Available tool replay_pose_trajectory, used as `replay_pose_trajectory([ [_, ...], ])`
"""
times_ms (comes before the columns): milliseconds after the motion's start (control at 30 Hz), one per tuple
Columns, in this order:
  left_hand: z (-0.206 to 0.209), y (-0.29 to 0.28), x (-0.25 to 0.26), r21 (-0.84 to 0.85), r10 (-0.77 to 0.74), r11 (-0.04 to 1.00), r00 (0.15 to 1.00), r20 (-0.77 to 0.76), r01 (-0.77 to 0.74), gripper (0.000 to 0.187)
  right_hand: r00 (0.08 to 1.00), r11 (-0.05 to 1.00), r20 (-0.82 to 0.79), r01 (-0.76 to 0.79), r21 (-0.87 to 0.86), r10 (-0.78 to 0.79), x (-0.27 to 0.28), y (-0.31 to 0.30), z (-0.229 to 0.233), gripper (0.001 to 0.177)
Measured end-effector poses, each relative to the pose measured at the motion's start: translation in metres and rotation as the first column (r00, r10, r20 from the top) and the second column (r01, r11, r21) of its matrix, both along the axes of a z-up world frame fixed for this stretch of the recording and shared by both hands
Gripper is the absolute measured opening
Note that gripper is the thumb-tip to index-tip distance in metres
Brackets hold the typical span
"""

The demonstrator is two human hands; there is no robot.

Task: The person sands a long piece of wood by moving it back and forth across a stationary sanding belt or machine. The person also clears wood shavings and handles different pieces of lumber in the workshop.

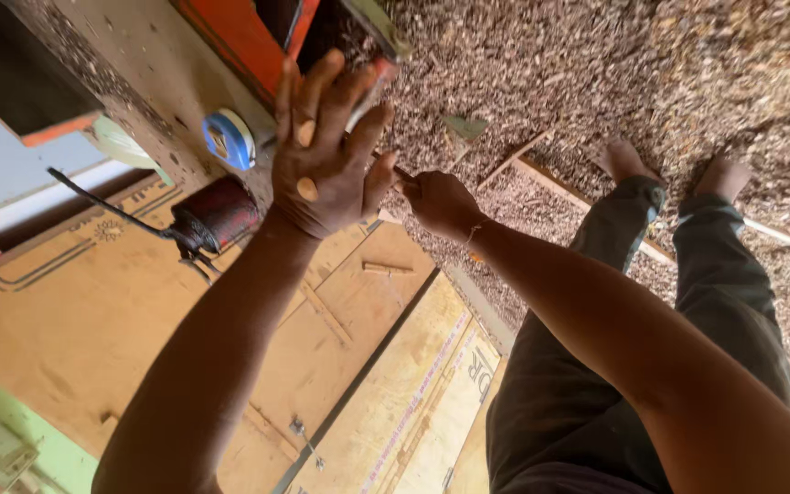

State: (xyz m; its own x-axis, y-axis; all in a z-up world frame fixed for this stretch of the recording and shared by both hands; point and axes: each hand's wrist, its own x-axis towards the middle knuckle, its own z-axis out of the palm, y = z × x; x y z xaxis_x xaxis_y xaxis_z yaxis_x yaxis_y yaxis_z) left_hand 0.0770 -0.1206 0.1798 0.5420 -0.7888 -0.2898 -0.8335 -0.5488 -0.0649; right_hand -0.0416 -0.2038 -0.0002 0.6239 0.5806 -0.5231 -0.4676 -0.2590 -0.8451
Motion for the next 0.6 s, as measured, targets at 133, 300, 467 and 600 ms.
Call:
replay_pose_trajectory([
  [133, 0.001, -0.005, -0.004, -0.023, 0.057, 0.998, 0.998, -0.024, -0.057, 0.041, 0.962, 0.966, -0.099, 0.258, 0.025, -0.255, 0.020, 0.017, -0.009, 0.046],
  [300, 0.006, -0.007, -0.005, -0.048, 0.099, 0.994, 0.994, -0.047, -0.101, 0.038, 0.798, 0.970, 0.553, 0.175, 0.167, -0.239, 0.031, 0.058, -0.008, 0.056],
  [467, 0.010, -0.016, -0.001, -0.113, 0.124, 0.985, 0.991, -0.049, -0.129, 0.032, 0.925, 0.976, 0.313, 0.196, 0.095, -0.216, 0.057, 0.052, -0.019, 0.049],
  [600, 0.010, -0.015, -0.003, -0.155, 0.153, 0.975, 0.987, -0.053, -0.160, 0.029, 0.945, 0.958, 0.162, 0.273, 0.082, -0.283, 0.062, 0.039, -0.021, 0.045],
])
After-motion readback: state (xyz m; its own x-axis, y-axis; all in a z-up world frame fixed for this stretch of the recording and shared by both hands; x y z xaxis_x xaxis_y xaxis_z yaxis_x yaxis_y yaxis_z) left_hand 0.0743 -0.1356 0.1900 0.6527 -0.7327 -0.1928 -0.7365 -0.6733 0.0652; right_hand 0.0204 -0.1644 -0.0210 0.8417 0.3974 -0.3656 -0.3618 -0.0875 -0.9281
